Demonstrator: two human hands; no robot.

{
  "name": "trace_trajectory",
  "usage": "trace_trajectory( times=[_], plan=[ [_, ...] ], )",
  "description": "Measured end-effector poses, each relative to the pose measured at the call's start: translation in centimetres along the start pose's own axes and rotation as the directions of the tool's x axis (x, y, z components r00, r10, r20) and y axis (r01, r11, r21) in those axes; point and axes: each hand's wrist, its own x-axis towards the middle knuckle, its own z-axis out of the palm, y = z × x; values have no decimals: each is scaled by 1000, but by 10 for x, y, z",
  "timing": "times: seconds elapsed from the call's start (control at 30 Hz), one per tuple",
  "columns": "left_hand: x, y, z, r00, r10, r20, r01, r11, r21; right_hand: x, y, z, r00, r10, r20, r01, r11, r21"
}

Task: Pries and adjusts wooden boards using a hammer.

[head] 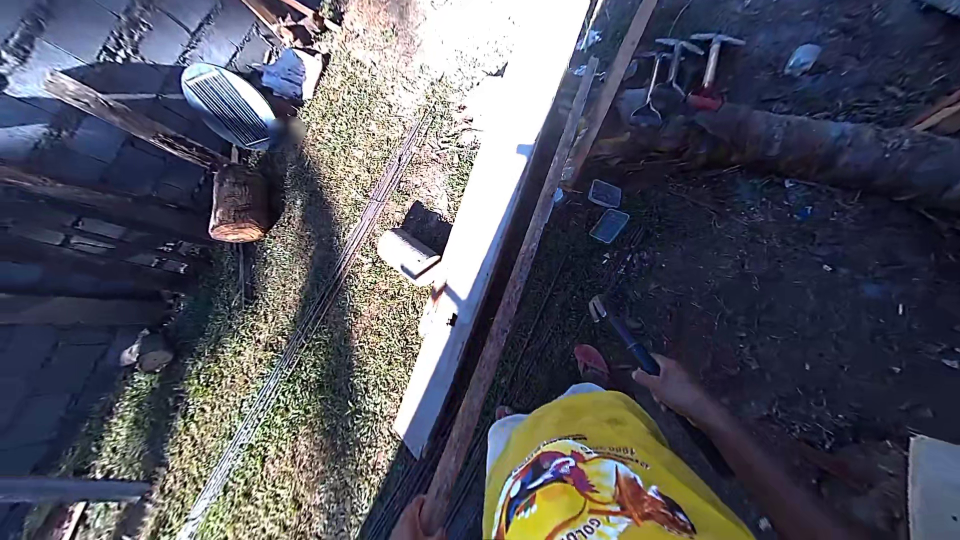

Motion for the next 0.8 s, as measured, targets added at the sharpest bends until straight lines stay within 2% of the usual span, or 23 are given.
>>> trace_trajectory(
  times=[0.17,0.33,0.47,0.57,0.63,0.7,0.8],
  plan=[
    [5,9,27,996,-9,-90,10,1000,19,-4,40,-15,996,85,32,-83,995,-57],
    [13,19,50,987,-21,-157,40,992,117,1,30,-32,999,8,-31,-16,963,-268],
    [26,24,54,996,-73,-49,80,982,169,-11,0,-29,997,-39,-61,23,970,-242],
    [40,14,54,996,-75,53,71,995,67,-25,-23,-16,995,-100,-21,100,995,-10],
    [49,3,53,993,-65,99,63,998,31,-26,-30,-2,984,-175,-12,175,974,145],
    [54,-3,50,992,-45,120,43,999,15,-17,-36,5,980,-201,-5,200,973,113],
    [54,-4,44,989,-14,144,12,1000,14,0,-42,14,986,-145,-88,134,984,-119]
  ],
)
